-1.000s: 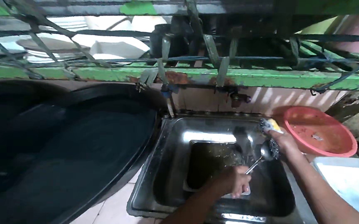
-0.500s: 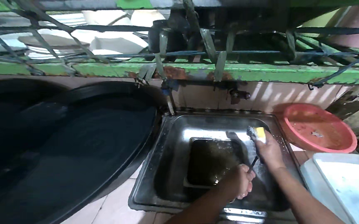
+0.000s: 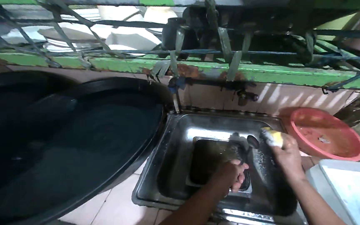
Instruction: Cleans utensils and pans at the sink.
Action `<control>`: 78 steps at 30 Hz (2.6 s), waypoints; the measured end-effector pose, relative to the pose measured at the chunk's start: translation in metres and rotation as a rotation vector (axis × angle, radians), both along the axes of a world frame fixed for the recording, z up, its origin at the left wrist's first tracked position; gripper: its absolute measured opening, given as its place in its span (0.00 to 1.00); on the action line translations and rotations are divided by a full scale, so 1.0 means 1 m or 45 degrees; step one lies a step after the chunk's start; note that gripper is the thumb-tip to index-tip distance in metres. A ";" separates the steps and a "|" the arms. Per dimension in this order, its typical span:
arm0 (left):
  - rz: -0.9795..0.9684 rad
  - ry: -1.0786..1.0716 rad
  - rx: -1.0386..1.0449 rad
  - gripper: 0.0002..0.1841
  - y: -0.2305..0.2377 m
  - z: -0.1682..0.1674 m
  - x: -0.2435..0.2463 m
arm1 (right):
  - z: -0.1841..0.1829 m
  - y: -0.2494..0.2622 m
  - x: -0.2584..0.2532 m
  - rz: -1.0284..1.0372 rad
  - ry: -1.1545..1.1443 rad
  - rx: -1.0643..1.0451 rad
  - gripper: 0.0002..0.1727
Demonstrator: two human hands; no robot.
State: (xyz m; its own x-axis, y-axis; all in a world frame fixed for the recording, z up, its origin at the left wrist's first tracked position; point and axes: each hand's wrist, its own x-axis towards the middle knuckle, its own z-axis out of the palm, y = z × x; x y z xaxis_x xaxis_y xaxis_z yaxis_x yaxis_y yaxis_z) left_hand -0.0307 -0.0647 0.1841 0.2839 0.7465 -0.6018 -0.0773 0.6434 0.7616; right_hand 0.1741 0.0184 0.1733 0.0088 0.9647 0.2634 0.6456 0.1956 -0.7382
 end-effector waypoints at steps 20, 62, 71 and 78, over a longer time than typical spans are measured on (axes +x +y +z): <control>-0.095 0.180 -0.033 0.16 -0.006 -0.008 0.006 | -0.015 0.005 -0.024 -0.035 -0.110 -0.481 0.17; -0.107 0.250 -0.076 0.16 0.000 -0.006 0.027 | -0.040 -0.002 -0.017 0.227 -0.344 -0.149 0.17; -0.156 0.243 -0.132 0.14 -0.005 -0.021 0.016 | -0.055 -0.011 -0.031 0.320 -0.492 -0.287 0.21; -0.392 0.422 -0.072 0.16 0.003 -0.008 0.013 | -0.026 0.005 -0.021 0.494 -0.461 -0.220 0.24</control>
